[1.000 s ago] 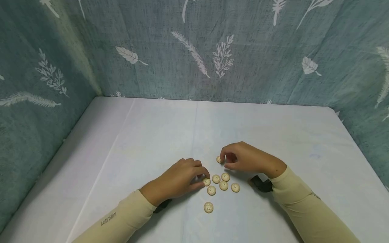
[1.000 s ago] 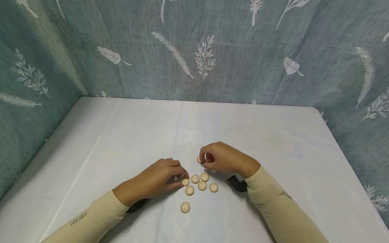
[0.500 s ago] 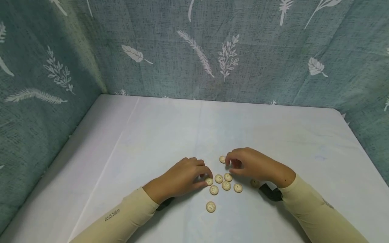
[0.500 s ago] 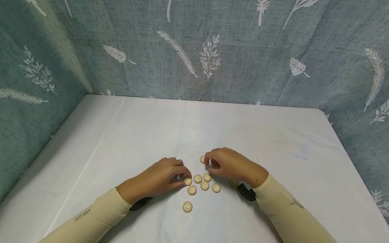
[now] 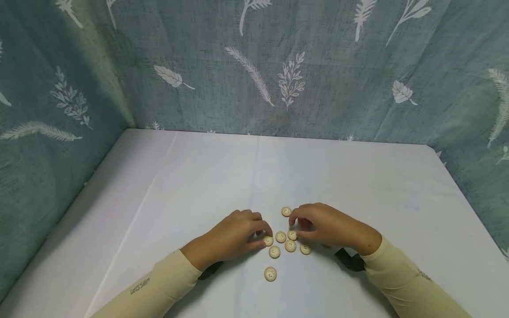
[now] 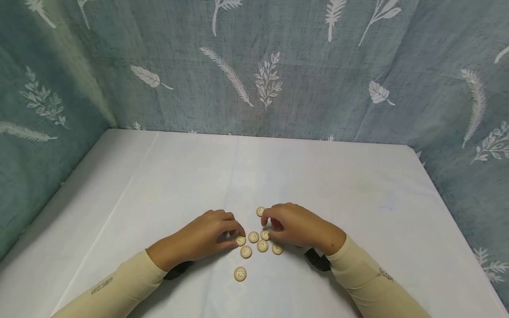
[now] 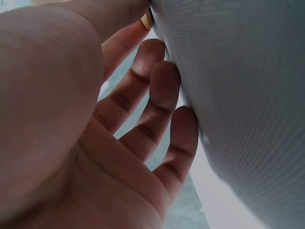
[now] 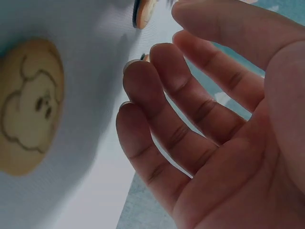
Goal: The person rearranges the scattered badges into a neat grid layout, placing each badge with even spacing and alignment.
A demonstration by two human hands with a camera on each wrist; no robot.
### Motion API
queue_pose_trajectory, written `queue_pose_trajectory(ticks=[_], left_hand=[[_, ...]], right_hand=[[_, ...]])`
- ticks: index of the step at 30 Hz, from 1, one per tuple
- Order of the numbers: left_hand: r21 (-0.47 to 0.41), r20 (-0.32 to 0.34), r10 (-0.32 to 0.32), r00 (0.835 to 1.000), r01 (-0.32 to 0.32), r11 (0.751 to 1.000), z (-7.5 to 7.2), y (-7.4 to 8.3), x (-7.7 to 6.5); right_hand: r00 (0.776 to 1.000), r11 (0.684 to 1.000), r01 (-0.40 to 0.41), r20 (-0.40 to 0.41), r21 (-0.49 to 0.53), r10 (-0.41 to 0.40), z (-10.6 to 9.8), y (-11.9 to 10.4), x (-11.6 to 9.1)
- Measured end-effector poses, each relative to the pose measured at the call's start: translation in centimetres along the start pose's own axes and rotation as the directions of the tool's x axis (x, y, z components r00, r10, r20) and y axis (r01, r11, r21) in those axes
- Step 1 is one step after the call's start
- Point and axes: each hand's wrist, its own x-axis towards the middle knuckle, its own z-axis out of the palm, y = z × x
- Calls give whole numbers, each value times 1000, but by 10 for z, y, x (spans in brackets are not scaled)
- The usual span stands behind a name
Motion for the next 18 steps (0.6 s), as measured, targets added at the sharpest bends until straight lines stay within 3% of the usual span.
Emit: queue_pose_trajectory(ticks=[5,18], left_hand=[[22,-10,5,1000,-5,1000,2,0,0],[17,2,4,1000,-4,1000,2,0,-1]], right_hand=[[1000,1000,26,-14,-10,-26,6,4,1],[1000,1000,-6,10,-3,6,10,4,2]])
